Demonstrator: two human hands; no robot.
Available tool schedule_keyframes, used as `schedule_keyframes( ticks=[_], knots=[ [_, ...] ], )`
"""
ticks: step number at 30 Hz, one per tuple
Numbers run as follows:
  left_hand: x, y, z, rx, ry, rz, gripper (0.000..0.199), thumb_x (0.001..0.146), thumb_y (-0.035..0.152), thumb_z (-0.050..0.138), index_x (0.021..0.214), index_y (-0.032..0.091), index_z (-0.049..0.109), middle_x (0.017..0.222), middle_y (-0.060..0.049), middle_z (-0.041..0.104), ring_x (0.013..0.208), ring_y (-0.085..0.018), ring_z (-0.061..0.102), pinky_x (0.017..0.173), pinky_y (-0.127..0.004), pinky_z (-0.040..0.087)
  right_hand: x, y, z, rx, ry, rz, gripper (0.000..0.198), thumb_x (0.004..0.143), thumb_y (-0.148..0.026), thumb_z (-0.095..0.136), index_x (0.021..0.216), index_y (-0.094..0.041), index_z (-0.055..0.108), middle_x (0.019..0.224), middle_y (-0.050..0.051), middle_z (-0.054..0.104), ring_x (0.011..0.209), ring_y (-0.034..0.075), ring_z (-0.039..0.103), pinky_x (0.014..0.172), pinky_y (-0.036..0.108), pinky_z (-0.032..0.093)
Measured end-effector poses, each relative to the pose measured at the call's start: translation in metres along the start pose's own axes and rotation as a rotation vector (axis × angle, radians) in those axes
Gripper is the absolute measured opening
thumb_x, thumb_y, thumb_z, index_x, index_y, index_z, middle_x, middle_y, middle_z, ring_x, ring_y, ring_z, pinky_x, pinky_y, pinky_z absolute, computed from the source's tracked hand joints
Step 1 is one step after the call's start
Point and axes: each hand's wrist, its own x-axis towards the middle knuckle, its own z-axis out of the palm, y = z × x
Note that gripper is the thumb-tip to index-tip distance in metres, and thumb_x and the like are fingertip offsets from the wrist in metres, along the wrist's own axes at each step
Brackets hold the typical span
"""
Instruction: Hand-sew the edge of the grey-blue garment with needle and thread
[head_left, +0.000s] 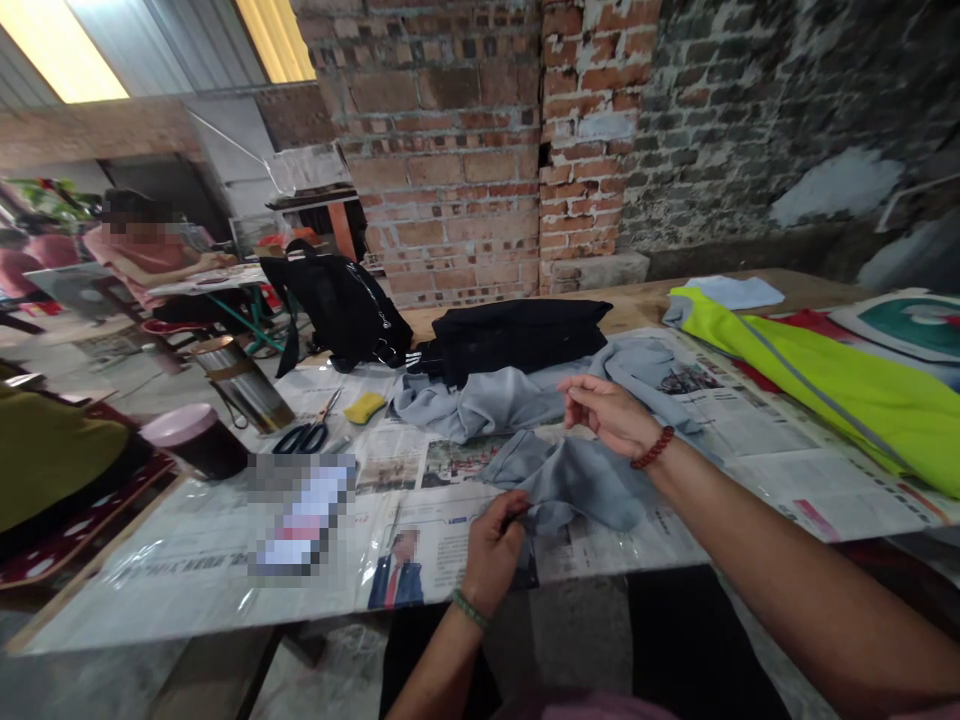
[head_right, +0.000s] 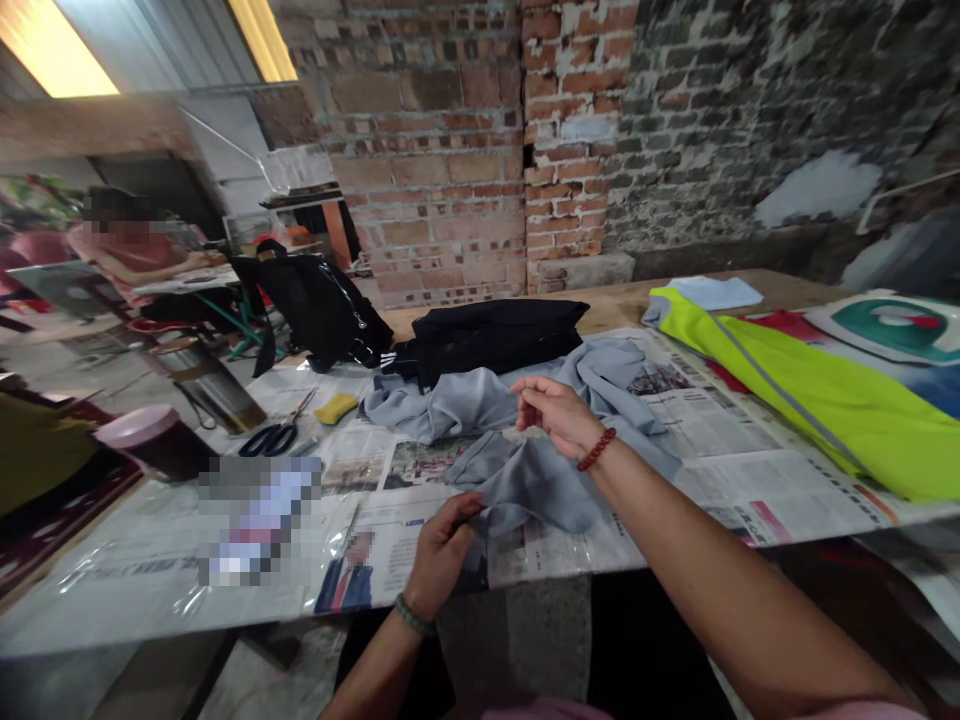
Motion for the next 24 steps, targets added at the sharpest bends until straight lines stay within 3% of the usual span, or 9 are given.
schedule_keyframes(
  ticks=[5, 9, 14, 16, 20, 24],
  knots=[
    [-0.002, 0.003, 0.002, 0.072, -0.04, 0.066, 0.033, 0.069, 0.013, 0.048, 0.1, 0.016, 0.059, 0.09, -0.004, 0.064, 0.085, -0.017, 0.059, 0.078, -0.03, 0.047, -0.008, 0.009, 0.004, -0.01, 0.026, -0.01, 0.022, 0.067, -0.027, 0.057, 0.085, -0.015, 0.053, 0.062, -0.004, 0.05, 0.049, 0.008, 0.05, 0.052, 0.023, 0.04],
    [-0.006, 0.002, 0.011, 0.368, -0.077, 0.235, 0.049, 0.066, 0.021, 0.063, 0.113, 0.018, 0.052, 0.101, -0.008, 0.059, 0.093, -0.021, 0.055, 0.083, -0.037, 0.045, -0.028, 0.057, 0.006, -0.01, 0.085, 0.035, 0.024, 0.067, -0.031, 0.056, 0.084, -0.015, 0.052, 0.06, -0.004, 0.049, 0.048, 0.008, 0.047, 0.047, 0.022, 0.036],
    [-0.009, -0.003, 0.016, 0.698, -0.116, 0.441, 0.049, 0.071, 0.007, 0.051, 0.118, 0.018, 0.048, 0.112, -0.009, 0.054, 0.102, -0.023, 0.049, 0.084, -0.038, 0.042, -0.045, 0.107, -0.02, -0.077, 0.212, -0.014, 0.024, 0.069, -0.034, 0.054, 0.084, -0.014, 0.052, 0.062, -0.004, 0.047, 0.049, 0.008, 0.046, 0.049, 0.022, 0.035],
    [-0.007, 0.001, 0.012, 0.812, -0.116, 0.47, 0.043, 0.07, 0.001, 0.047, 0.109, 0.017, 0.054, 0.104, -0.009, 0.058, 0.094, -0.022, 0.053, 0.08, -0.037, 0.043, -0.046, 0.111, -0.035, -0.109, 0.242, -0.035, 0.025, 0.07, -0.034, 0.054, 0.085, -0.014, 0.053, 0.063, -0.004, 0.047, 0.05, 0.008, 0.046, 0.049, 0.022, 0.035],
    [0.004, 0.019, -0.001, 0.994, -0.105, 0.454, 0.021, 0.073, 0.002, 0.045, 0.073, 0.017, 0.06, 0.075, -0.007, 0.06, 0.075, -0.022, 0.054, 0.071, -0.038, 0.042, -0.044, 0.108, -0.056, -0.116, 0.29, -0.035, 0.027, 0.07, -0.036, 0.054, 0.086, -0.015, 0.053, 0.064, -0.003, 0.048, 0.05, 0.008, 0.047, 0.048, 0.022, 0.035],
    [0.007, 0.021, -0.007, 0.768, -0.192, 0.509, 0.031, 0.067, -0.006, 0.039, 0.074, 0.017, 0.06, 0.078, -0.006, 0.06, 0.079, -0.018, 0.054, 0.071, -0.031, 0.043, -0.042, 0.108, -0.059, -0.164, 0.283, -0.033, 0.027, 0.071, -0.035, 0.052, 0.087, -0.014, 0.055, 0.065, -0.002, 0.05, 0.051, 0.009, 0.049, 0.051, 0.023, 0.038]
  ],
)
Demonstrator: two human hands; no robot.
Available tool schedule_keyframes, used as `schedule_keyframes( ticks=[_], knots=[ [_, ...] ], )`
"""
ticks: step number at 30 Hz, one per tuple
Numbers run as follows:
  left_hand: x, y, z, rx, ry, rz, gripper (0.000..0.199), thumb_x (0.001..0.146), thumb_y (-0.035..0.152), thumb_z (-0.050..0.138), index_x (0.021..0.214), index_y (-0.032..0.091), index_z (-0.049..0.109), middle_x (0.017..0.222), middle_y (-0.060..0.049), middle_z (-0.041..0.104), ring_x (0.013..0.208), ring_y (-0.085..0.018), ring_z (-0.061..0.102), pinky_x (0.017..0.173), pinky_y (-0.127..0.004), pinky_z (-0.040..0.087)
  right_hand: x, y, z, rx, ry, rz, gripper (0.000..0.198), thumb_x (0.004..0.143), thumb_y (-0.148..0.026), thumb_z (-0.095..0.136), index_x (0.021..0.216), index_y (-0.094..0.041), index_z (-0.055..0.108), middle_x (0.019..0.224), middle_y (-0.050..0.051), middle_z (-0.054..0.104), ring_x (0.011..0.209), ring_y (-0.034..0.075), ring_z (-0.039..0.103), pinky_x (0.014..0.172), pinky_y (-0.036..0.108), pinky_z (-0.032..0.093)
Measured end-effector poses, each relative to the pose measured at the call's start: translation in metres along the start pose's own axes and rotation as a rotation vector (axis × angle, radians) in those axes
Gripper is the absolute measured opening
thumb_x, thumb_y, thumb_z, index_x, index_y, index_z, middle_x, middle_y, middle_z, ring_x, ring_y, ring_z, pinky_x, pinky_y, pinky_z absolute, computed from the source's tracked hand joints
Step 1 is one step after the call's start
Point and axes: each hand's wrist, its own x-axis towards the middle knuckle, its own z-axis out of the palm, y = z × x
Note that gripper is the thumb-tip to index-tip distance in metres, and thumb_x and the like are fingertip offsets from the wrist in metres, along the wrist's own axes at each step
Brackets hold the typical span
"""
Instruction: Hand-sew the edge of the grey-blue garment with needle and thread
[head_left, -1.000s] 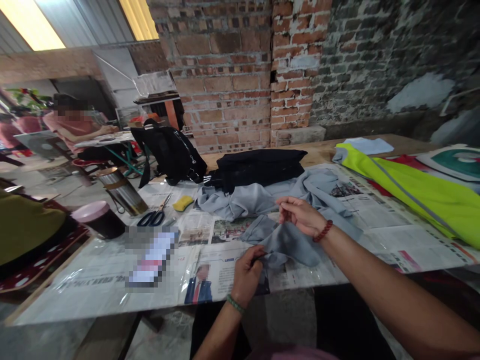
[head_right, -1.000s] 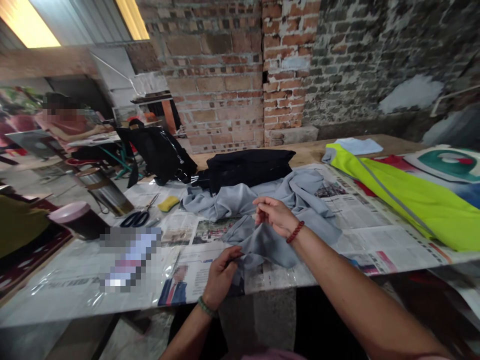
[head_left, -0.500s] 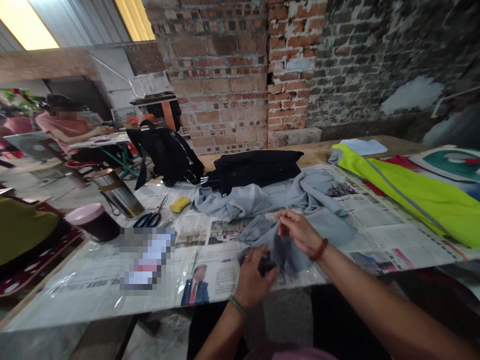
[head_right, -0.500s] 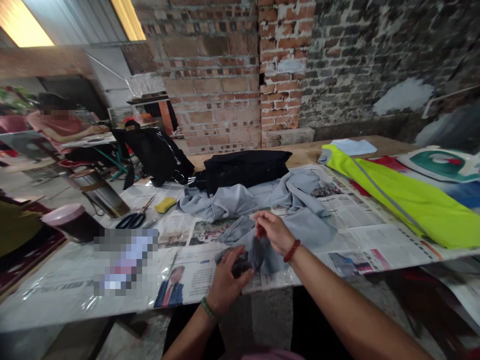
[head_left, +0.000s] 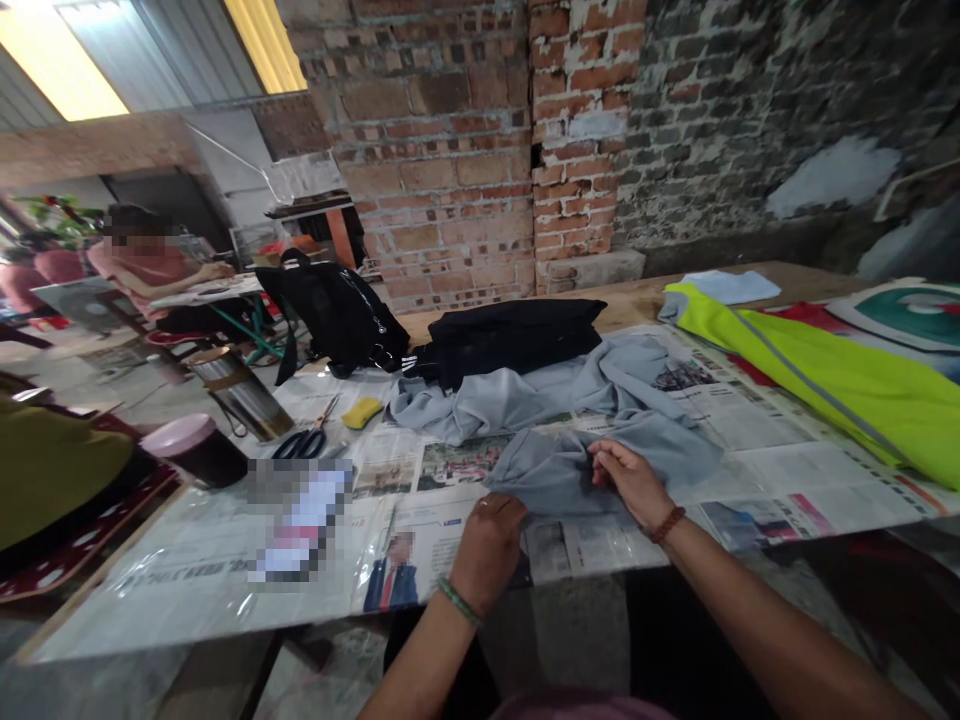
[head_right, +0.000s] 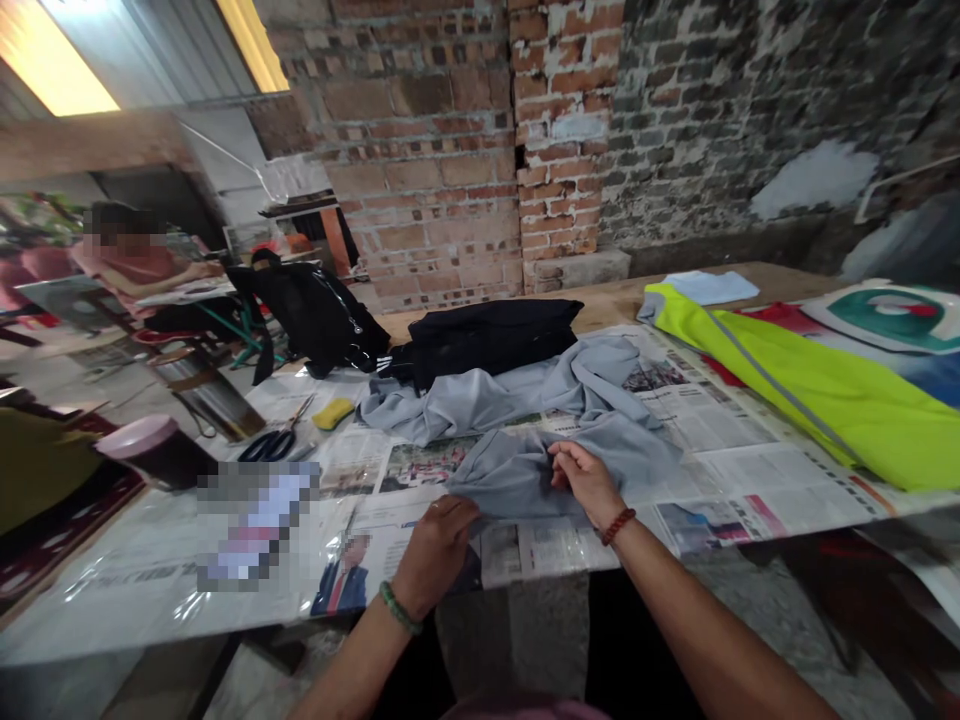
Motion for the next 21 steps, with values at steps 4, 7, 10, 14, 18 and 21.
schedule_keyframes(
  ticks=[4, 7, 10, 14, 18, 21],
  knots=[
    [-0.015, -0.001, 0.011, -0.133, -0.009, 0.08, 0.036, 0.069, -0.004, 0.041, 0.088, 0.018, 0.061, 0.089, -0.005, 0.061, 0.086, -0.017, 0.053, 0.076, -0.031, 0.042, -0.002, -0.004, 0.0, -0.091, -0.067, -0.052, 0.028, 0.074, -0.036, 0.05, 0.09, -0.014, 0.057, 0.068, 0.0, 0.053, 0.055, 0.011, 0.052, 0.056, 0.025, 0.042],
    [-0.025, 0.002, 0.017, -0.095, -0.012, 0.114, 0.027, 0.076, 0.004, 0.047, 0.092, 0.019, 0.061, 0.087, -0.004, 0.062, 0.082, -0.018, 0.052, 0.075, -0.033, 0.04, -0.009, -0.015, -0.004, -0.192, -0.084, -0.113, 0.03, 0.078, -0.037, 0.047, 0.094, -0.015, 0.058, 0.07, 0.002, 0.055, 0.06, 0.012, 0.055, 0.061, 0.026, 0.044],
    [-0.027, 0.005, 0.019, -0.04, 0.003, 0.162, 0.016, 0.082, 0.012, 0.047, 0.086, 0.019, 0.062, 0.079, -0.003, 0.061, 0.076, -0.017, 0.051, 0.071, -0.033, 0.038, -0.022, -0.027, -0.004, -0.421, -0.226, -0.244, 0.027, 0.083, -0.03, 0.042, 0.098, -0.016, 0.06, 0.068, 0.002, 0.056, 0.064, 0.012, 0.055, 0.065, 0.025, 0.043],
    [-0.027, 0.004, 0.02, -0.001, 0.048, 0.198, 0.016, 0.085, 0.016, 0.045, 0.082, 0.018, 0.061, 0.077, -0.003, 0.06, 0.074, -0.017, 0.049, 0.069, -0.032, 0.037, -0.041, -0.034, 0.006, -0.757, -0.518, -0.477, 0.025, 0.084, -0.018, 0.039, 0.097, -0.019, 0.061, 0.083, 0.004, 0.058, 0.073, 0.013, 0.055, 0.068, 0.024, 0.042],
    [-0.03, 0.001, 0.023, -0.048, 0.088, 0.216, 0.014, 0.086, 0.016, 0.045, 0.087, 0.017, 0.059, 0.081, -0.004, 0.06, 0.077, -0.016, 0.048, 0.071, -0.031, 0.037, -0.051, -0.028, 0.016, -0.995, -0.628, -0.557, 0.024, 0.082, -0.009, 0.039, 0.094, -0.017, 0.059, 0.082, 0.005, 0.057, 0.077, 0.014, 0.054, 0.068, 0.024, 0.041],
    [-0.033, 0.0, 0.026, -0.054, 0.094, 0.225, 0.012, 0.084, 0.013, 0.046, 0.085, 0.016, 0.058, 0.082, -0.004, 0.059, 0.078, -0.016, 0.048, 0.072, -0.031, 0.037, -0.051, -0.024, 0.02, -1.095, -0.673, -0.574, 0.024, 0.08, -0.007, 0.041, 0.094, -0.017, 0.059, 0.083, 0.004, 0.055, 0.074, 0.013, 0.053, 0.065, 0.022, 0.039]
  ],
)
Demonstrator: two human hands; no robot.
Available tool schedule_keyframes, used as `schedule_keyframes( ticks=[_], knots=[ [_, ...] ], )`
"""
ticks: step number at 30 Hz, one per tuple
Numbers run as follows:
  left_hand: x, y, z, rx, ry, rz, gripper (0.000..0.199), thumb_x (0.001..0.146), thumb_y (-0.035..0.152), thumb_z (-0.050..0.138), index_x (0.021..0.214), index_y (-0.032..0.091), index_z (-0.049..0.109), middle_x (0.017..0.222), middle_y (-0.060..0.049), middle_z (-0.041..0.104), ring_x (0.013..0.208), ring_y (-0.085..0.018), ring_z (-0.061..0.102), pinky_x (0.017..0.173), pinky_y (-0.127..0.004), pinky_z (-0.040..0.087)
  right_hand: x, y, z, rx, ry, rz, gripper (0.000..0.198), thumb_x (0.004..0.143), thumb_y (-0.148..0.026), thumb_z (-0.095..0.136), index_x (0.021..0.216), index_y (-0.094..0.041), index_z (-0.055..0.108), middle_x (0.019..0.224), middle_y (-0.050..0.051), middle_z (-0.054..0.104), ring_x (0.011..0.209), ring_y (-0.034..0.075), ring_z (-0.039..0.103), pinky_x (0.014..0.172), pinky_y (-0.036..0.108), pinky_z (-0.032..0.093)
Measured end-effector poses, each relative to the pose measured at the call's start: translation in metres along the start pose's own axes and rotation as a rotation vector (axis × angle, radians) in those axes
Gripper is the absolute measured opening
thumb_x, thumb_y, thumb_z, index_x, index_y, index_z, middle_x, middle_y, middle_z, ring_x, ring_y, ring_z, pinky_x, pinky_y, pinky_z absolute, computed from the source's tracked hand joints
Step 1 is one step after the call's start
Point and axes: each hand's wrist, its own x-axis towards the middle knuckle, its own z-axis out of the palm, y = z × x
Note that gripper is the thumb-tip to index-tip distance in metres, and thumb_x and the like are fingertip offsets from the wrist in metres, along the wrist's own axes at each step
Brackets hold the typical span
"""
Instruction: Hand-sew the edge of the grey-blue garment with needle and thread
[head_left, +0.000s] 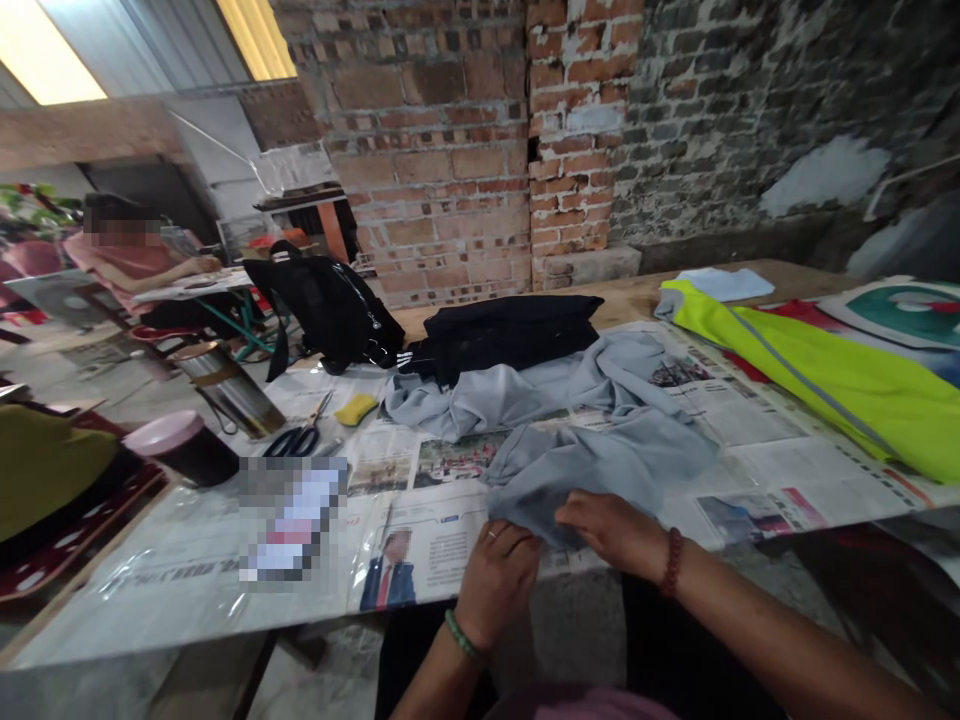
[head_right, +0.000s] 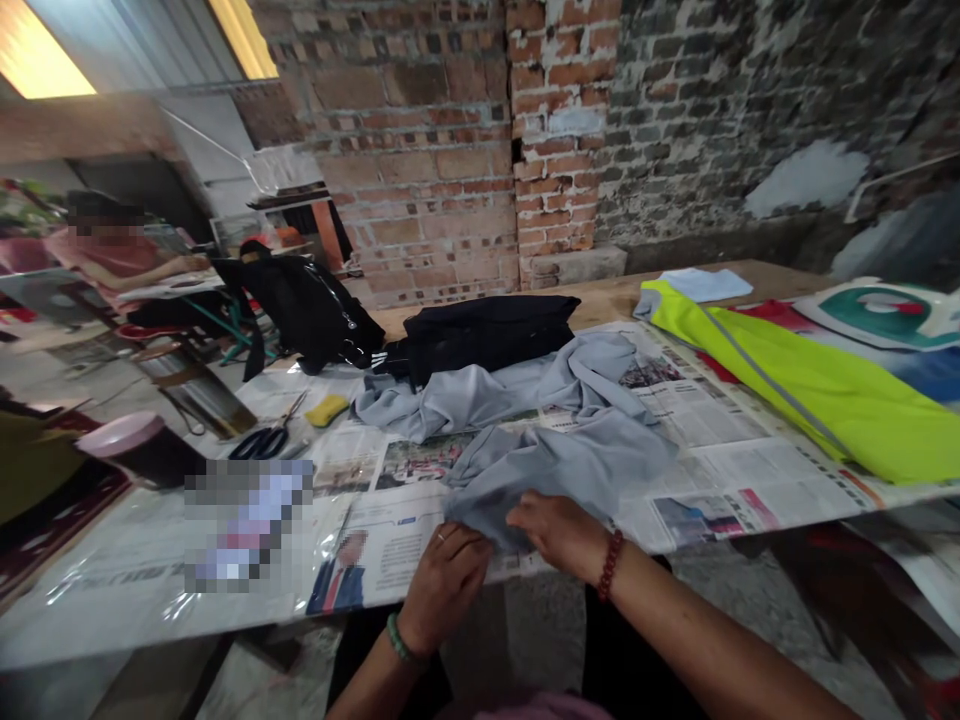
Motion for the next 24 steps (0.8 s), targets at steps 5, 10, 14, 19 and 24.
schedule_keyframes(
  ticks=[5, 10, 14, 19, 24],
  knots=[
    [0.0009, 0.0007, 0.0009, 0.076, -0.046, -0.042, 0.018, 0.08, 0.011, 0.048, 0.093, 0.018, 0.059, 0.078, -0.004, 0.058, 0.077, -0.018, 0.049, 0.071, -0.033, 0.037, 0.0024, -0.0009, -0.0007, -0.126, -0.027, 0.013, 0.022, 0.081, -0.009, 0.043, 0.091, -0.019, 0.06, 0.079, 0.003, 0.051, 0.066, 0.011, 0.049, 0.057, 0.02, 0.034],
    [0.0057, 0.0034, -0.0012, 0.127, -0.035, -0.04, 0.018, 0.083, 0.015, 0.046, 0.082, 0.021, 0.064, 0.076, -0.005, 0.057, 0.075, -0.017, 0.051, 0.069, -0.031, 0.038, 0.0014, -0.0026, -0.0002, -0.165, -0.041, 0.02, 0.018, 0.08, -0.009, 0.045, 0.085, -0.019, 0.06, 0.077, 0.002, 0.049, 0.062, 0.009, 0.044, 0.053, 0.02, 0.027],
    [0.006, 0.005, -0.0017, 0.126, -0.01, -0.047, 0.019, 0.084, 0.017, 0.046, 0.077, 0.02, 0.064, 0.071, -0.004, 0.056, 0.073, -0.016, 0.051, 0.067, -0.03, 0.038, 0.0005, -0.0021, 0.0015, -0.178, -0.029, -0.001, 0.018, 0.08, -0.009, 0.044, 0.082, -0.018, 0.059, 0.077, 0.001, 0.048, 0.061, 0.008, 0.041, 0.051, 0.021, 0.024],
    [0.0058, 0.0065, -0.003, 0.112, -0.008, -0.069, 0.019, 0.084, 0.016, 0.047, 0.076, 0.02, 0.064, 0.072, -0.004, 0.057, 0.072, -0.015, 0.05, 0.067, -0.03, 0.038, 0.0015, -0.0029, 0.0008, -0.221, -0.046, 0.003, 0.016, 0.081, -0.013, 0.045, 0.083, -0.02, 0.059, 0.076, 0.0, 0.047, 0.059, 0.008, 0.038, 0.05, 0.023, 0.02],
    [0.007, 0.0065, -0.0052, 0.091, -0.003, -0.075, 0.018, 0.083, 0.017, 0.048, 0.078, 0.02, 0.064, 0.073, -0.003, 0.057, 0.073, -0.016, 0.05, 0.066, -0.03, 0.038, 0.0041, -0.0035, 0.001, -0.26, -0.089, -0.01, 0.02, 0.081, -0.012, 0.043, 0.085, -0.02, 0.06, 0.078, 0.001, 0.048, 0.058, 0.008, 0.037, 0.049, 0.023, 0.02]
  ],
)
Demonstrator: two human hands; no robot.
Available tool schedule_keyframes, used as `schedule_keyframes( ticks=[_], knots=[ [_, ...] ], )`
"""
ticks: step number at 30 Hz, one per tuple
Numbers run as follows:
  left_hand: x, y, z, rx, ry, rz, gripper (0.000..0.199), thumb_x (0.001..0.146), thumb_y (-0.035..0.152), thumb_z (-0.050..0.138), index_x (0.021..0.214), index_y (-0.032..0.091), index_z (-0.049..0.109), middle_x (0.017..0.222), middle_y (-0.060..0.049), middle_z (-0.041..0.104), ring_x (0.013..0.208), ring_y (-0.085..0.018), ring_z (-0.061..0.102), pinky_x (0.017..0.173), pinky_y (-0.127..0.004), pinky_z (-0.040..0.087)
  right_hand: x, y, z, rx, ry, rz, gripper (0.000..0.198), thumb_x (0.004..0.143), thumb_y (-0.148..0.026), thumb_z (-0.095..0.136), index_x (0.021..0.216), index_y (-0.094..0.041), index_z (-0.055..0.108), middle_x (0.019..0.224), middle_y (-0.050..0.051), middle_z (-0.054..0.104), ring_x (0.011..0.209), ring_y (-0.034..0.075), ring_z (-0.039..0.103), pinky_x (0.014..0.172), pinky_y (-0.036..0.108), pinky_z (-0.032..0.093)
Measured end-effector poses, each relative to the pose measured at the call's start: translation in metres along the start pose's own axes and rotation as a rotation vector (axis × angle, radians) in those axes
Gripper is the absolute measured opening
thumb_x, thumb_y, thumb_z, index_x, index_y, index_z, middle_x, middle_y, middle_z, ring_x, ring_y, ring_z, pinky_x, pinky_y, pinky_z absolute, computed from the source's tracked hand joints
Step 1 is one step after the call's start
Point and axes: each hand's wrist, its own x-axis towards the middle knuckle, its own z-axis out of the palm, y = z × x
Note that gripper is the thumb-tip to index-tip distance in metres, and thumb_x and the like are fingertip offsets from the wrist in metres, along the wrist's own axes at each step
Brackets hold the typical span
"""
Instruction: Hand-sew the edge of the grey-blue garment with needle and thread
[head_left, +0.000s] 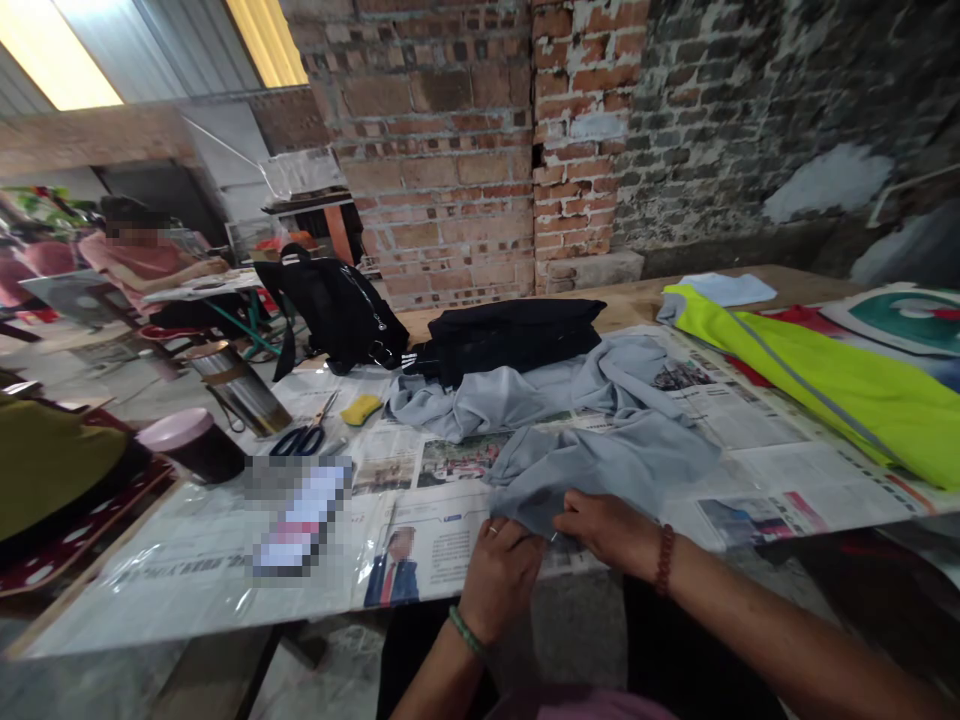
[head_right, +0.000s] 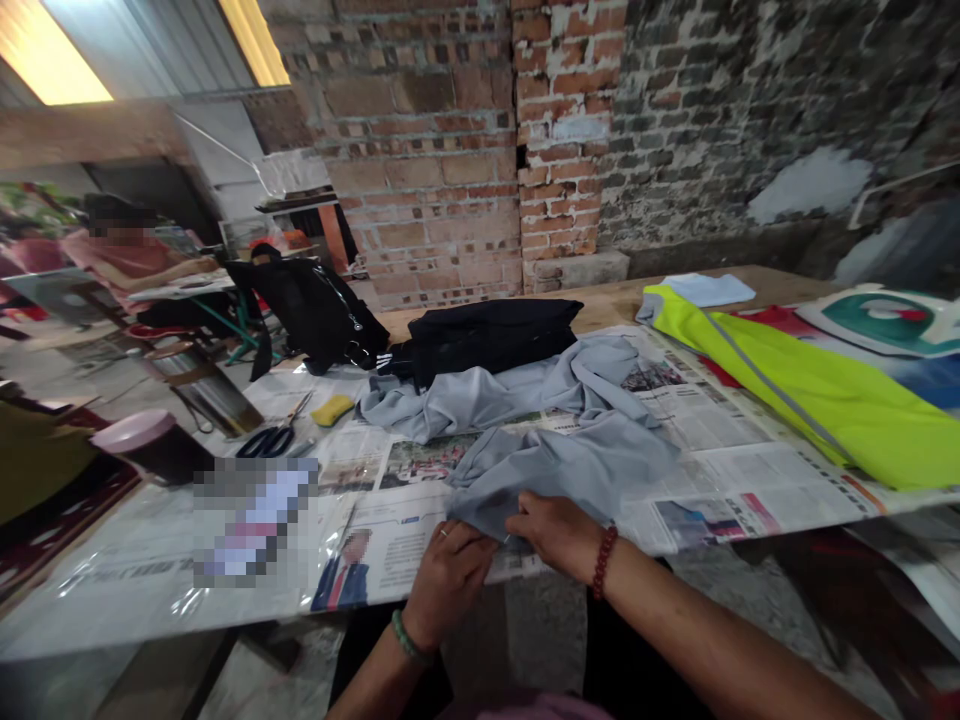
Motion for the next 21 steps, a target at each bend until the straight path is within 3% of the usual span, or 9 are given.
schedule_keyframes(
  ticks=[5, 10, 13, 17, 21],
  knots=[
    [0.004, 0.001, -0.001, -0.018, 0.011, -0.03, 0.017, 0.084, 0.018, 0.048, 0.078, 0.019, 0.064, 0.073, -0.004, 0.057, 0.072, -0.015, 0.05, 0.065, -0.029, 0.039, 0.004, -0.002, -0.006, 0.038, -0.018, -0.028, 0.023, 0.084, -0.015, 0.04, 0.089, -0.019, 0.062, 0.078, 0.003, 0.05, 0.06, 0.011, 0.042, 0.051, 0.022, 0.027],
    [0.008, 0.002, -0.002, -0.032, -0.018, -0.023, 0.018, 0.085, 0.018, 0.046, 0.078, 0.019, 0.062, 0.078, -0.004, 0.059, 0.074, -0.016, 0.052, 0.066, -0.03, 0.041, 0.014, -0.005, -0.02, 0.374, 0.101, -0.046, 0.033, 0.076, -0.002, 0.038, 0.094, -0.017, 0.061, 0.083, 0.005, 0.058, 0.074, 0.013, 0.054, 0.067, 0.023, 0.04],
    [0.009, 0.001, -0.001, -0.049, -0.032, 0.0, 0.02, 0.086, 0.018, 0.043, 0.079, 0.019, 0.062, 0.078, -0.004, 0.059, 0.074, -0.015, 0.053, 0.067, -0.029, 0.042, 0.022, -0.006, -0.023, 0.689, 0.093, 0.146, 0.031, 0.073, -0.007, 0.043, 0.099, -0.017, 0.057, 0.07, 0.0, 0.059, 0.056, 0.009, 0.054, 0.057, 0.021, 0.042],
    [0.009, 0.0, 0.001, -0.059, -0.037, 0.043, 0.023, 0.088, 0.019, 0.039, 0.082, 0.018, 0.062, 0.079, -0.005, 0.06, 0.072, -0.014, 0.054, 0.068, -0.028, 0.043, 0.028, -0.005, -0.017, 1.156, 0.009, 0.371, 0.009, 0.071, -0.02, 0.05, 0.078, -0.014, 0.052, 0.057, -0.003, 0.055, 0.04, 0.007, 0.051, 0.039, 0.017, 0.033],
    [0.008, 0.0, 0.003, -0.051, -0.021, 0.033, 0.022, 0.088, 0.017, 0.04, 0.082, 0.018, 0.061, 0.079, -0.005, 0.06, 0.073, -0.015, 0.054, 0.068, -0.028, 0.044, 0.028, -0.003, -0.007, 1.353, -0.007, 0.466, 0.022, 0.071, -0.035, 0.054, 0.072, -0.014, 0.049, 0.055, -0.003, 0.054, 0.038, 0.006, 0.048, 0.036, 0.017, 0.03]
  ],
)
